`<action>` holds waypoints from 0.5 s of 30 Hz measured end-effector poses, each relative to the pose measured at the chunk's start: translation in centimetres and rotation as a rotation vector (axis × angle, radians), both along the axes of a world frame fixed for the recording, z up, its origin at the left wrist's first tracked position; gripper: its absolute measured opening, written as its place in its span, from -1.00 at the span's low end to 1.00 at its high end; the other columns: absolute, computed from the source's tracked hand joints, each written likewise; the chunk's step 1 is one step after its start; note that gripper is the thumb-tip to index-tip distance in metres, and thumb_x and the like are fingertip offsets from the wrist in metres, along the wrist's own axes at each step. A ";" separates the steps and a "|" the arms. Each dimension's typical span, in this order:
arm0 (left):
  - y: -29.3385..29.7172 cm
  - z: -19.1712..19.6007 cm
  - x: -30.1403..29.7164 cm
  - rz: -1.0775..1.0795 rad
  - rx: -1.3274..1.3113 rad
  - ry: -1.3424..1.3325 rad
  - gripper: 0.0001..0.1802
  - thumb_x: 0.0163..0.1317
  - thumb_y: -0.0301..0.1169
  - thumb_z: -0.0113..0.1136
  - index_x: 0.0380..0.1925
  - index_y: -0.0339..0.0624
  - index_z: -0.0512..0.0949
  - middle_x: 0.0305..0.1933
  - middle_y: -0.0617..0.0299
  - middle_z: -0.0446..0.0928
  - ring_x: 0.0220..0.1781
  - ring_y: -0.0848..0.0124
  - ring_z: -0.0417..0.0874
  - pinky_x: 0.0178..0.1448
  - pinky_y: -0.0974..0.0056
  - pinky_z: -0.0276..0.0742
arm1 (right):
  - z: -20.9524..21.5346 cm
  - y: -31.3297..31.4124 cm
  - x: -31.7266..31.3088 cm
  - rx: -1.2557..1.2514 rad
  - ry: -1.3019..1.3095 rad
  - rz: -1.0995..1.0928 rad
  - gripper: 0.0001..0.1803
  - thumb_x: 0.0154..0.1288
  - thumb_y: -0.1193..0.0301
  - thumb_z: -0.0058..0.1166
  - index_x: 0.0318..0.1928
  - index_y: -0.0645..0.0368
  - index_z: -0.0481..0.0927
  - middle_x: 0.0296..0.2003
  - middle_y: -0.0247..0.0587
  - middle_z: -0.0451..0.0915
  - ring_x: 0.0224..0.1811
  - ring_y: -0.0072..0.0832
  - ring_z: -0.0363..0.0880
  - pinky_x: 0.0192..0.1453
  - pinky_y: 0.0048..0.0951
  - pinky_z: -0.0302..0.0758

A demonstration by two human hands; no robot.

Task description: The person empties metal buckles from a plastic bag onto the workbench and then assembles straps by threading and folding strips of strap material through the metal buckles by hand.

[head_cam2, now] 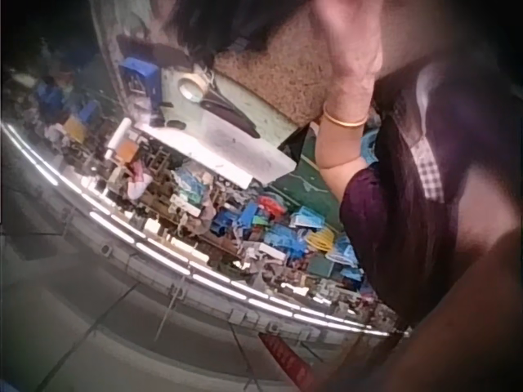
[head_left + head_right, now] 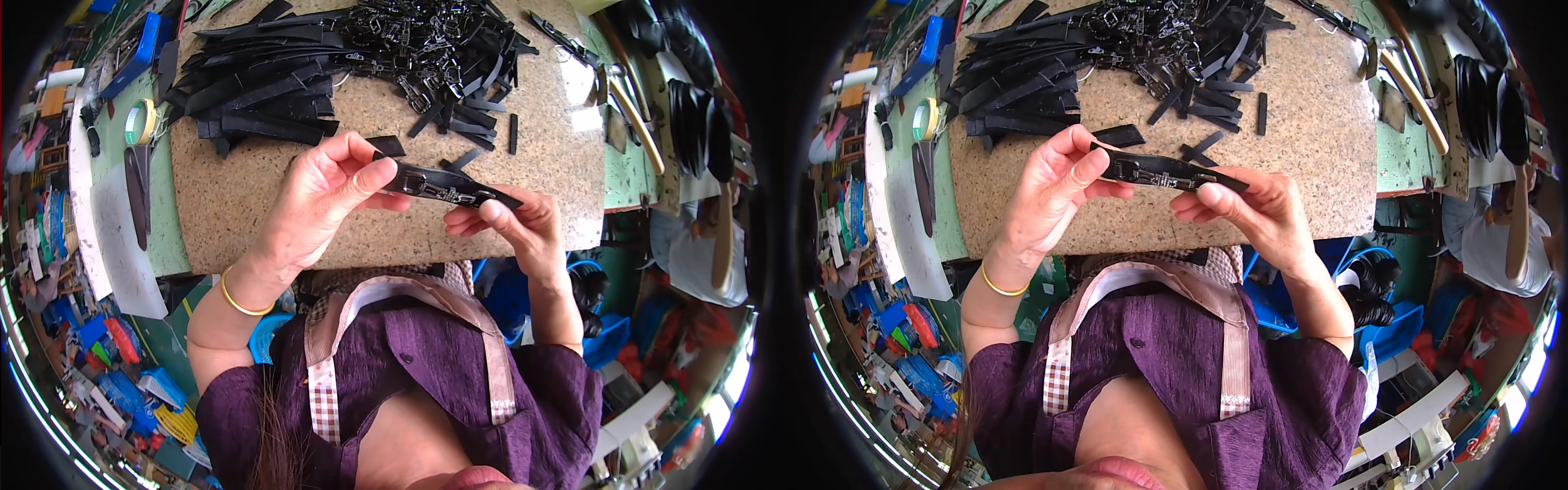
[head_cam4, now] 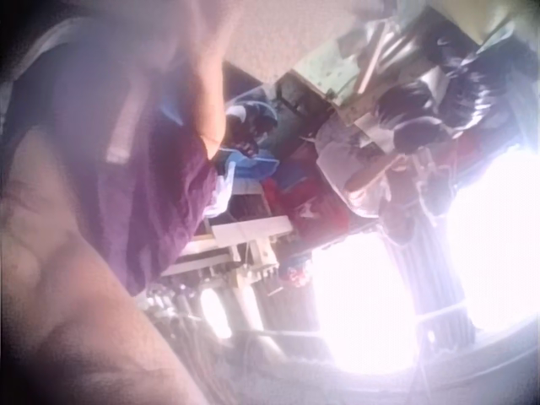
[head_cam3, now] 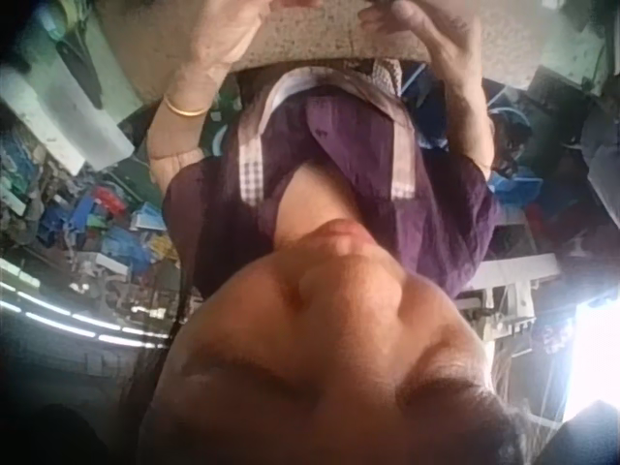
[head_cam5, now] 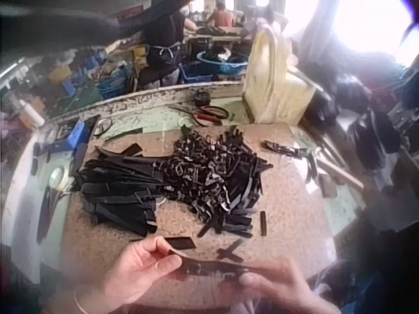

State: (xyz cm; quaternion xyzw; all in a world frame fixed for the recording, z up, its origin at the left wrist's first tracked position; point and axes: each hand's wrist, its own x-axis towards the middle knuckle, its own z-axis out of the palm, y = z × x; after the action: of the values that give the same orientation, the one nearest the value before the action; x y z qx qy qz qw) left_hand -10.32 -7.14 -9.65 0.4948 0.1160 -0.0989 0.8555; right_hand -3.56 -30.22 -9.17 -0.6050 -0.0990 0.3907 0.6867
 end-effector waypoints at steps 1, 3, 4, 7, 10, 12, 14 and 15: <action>-0.4 0.0 -0.1 0.030 -0.097 0.021 -0.86 0.27 -0.40 0.13 -0.32 -0.27 0.48 -0.32 0.25 0.57 -0.26 0.44 0.64 -0.15 0.34 0.64 | 0.0 -0.3 0.0 0.062 0.017 0.030 -0.73 0.23 0.38 0.15 -0.23 0.39 0.61 -0.41 -0.05 0.66 -0.34 -0.40 0.67 -0.20 -0.42 0.59; -1.1 0.6 -0.4 -0.011 -0.264 0.069 -0.83 0.32 -0.36 0.07 -0.31 -0.26 0.46 -0.29 0.21 0.58 -0.26 0.42 0.64 -0.16 0.30 0.66 | 0.5 -1.4 0.0 0.288 0.265 0.097 -0.73 0.18 0.37 0.14 -0.30 0.40 0.62 -0.47 0.01 0.65 -0.41 -0.34 0.67 -0.28 -0.36 0.59; -1.6 1.5 -0.6 -0.081 -0.409 0.047 -0.85 0.33 -0.37 0.03 -0.27 -0.23 0.45 -0.28 0.18 0.57 -0.27 0.41 0.64 -0.17 0.27 0.67 | -1.1 -1.9 -0.5 0.460 0.318 0.116 -0.69 0.12 0.35 0.18 -0.32 0.45 0.61 -0.50 0.06 0.64 -0.46 -0.26 0.66 -0.34 -0.32 0.59; -3.4 -0.7 -1.2 -0.055 -0.804 0.057 -0.82 0.35 -0.31 0.00 -0.18 -0.18 0.41 -0.12 0.11 0.53 -0.18 0.30 0.64 -0.09 0.24 0.65 | -1.4 -1.5 -0.2 0.519 0.378 0.155 -0.67 0.18 0.33 0.15 -0.27 0.45 0.61 -0.46 0.09 0.64 -0.44 -0.27 0.66 -0.37 -0.37 0.59; -2.1 -1.5 -0.3 -0.009 -0.444 0.035 -0.81 0.39 -0.30 -0.09 -0.16 -0.16 0.39 -0.06 0.07 0.52 0.02 0.27 0.58 0.17 0.18 0.51 | -1.0 -1.1 1.4 -0.031 0.038 0.039 -0.73 0.30 0.39 0.05 -0.14 0.38 0.61 -0.31 0.05 0.64 -0.33 -0.32 0.67 -0.25 -0.50 0.59; -2.4 -1.3 -0.6 -0.002 -0.464 0.086 -0.80 0.39 -0.29 -0.09 -0.16 -0.18 0.39 -0.09 0.04 0.54 -0.05 0.28 0.61 0.10 0.21 0.58 | -1.3 -1.0 0.8 -0.011 -0.058 -0.018 -0.74 0.29 0.42 0.07 -0.12 0.37 0.60 -0.28 0.06 0.64 -0.28 -0.29 0.67 -0.22 -0.47 0.61; -2.4 -2.3 -0.1 -0.073 -0.726 -0.019 -0.78 0.39 -0.27 -0.09 -0.17 -0.20 0.38 -0.10 0.00 0.56 -0.13 0.28 0.65 -0.03 0.26 0.65 | -0.6 -0.8 1.0 0.217 0.230 0.034 -0.75 0.28 0.42 0.08 -0.11 0.33 0.61 -0.29 0.04 0.65 -0.28 -0.32 0.68 -0.21 -0.45 0.61; -2.8 -2.2 0.2 -0.035 -0.777 0.037 -0.79 0.37 -0.30 -0.05 -0.20 -0.21 0.42 -0.15 0.00 0.59 -0.23 0.30 0.68 -0.15 0.30 0.70 | -0.7 -0.7 1.3 0.279 0.335 0.055 -0.77 0.28 0.44 0.07 -0.12 0.30 0.62 -0.32 0.05 0.65 -0.30 -0.31 0.68 -0.22 -0.45 0.62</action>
State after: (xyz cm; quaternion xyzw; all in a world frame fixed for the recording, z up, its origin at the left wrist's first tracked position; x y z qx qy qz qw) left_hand -10.07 -9.98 -11.89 0.1340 0.0767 -0.1588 0.9752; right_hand -2.24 -30.94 -9.85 -0.4278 -0.0532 0.4868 0.7597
